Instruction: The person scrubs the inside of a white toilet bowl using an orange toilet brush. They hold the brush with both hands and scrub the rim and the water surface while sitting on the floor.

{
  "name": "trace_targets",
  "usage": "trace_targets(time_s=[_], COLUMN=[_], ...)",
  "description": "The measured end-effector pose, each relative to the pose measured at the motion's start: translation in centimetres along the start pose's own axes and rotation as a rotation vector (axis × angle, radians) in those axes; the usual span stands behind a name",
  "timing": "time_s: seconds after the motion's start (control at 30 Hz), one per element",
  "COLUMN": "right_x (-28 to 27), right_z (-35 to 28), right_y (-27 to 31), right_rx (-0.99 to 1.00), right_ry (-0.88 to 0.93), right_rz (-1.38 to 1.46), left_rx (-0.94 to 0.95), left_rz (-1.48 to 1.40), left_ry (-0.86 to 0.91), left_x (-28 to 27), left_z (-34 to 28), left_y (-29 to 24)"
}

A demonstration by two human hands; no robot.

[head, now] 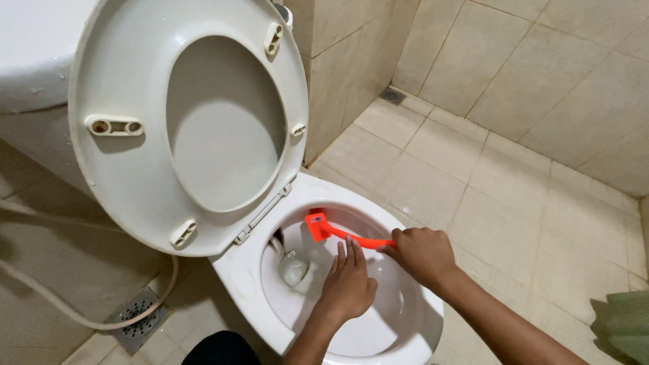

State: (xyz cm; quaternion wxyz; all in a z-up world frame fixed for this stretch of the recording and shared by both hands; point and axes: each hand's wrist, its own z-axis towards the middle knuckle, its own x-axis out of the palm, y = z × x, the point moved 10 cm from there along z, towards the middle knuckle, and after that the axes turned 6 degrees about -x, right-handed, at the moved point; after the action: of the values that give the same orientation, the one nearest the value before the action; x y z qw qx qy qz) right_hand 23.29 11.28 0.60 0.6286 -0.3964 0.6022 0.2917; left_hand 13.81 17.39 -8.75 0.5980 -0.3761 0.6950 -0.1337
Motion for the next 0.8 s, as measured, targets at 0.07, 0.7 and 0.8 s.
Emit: trace_targets(time_s=[0.07, 0.7, 0.8], right_x=[1.0, 1.5, 1.4], right_z=[-0.5, -0.5, -0.5], right_y=[0.4, 1.1, -0.4], right_rx=[0.001, -0.013, -0.022], right_ry=[0.026, 0.039, -0.016], right_rz=[0.018, 0.054, 0.055], left_rx=[-0.028, -0.095, -0.076], left_rz=[0.039, 0.06, 0.049], left_ry=[0.029, 0.008, -0.017], left_x=[0.7, 0.4, 0.7], left_z=[-0.2, -0.6, -0.4], left_y=[0.5, 1.4, 0.4])
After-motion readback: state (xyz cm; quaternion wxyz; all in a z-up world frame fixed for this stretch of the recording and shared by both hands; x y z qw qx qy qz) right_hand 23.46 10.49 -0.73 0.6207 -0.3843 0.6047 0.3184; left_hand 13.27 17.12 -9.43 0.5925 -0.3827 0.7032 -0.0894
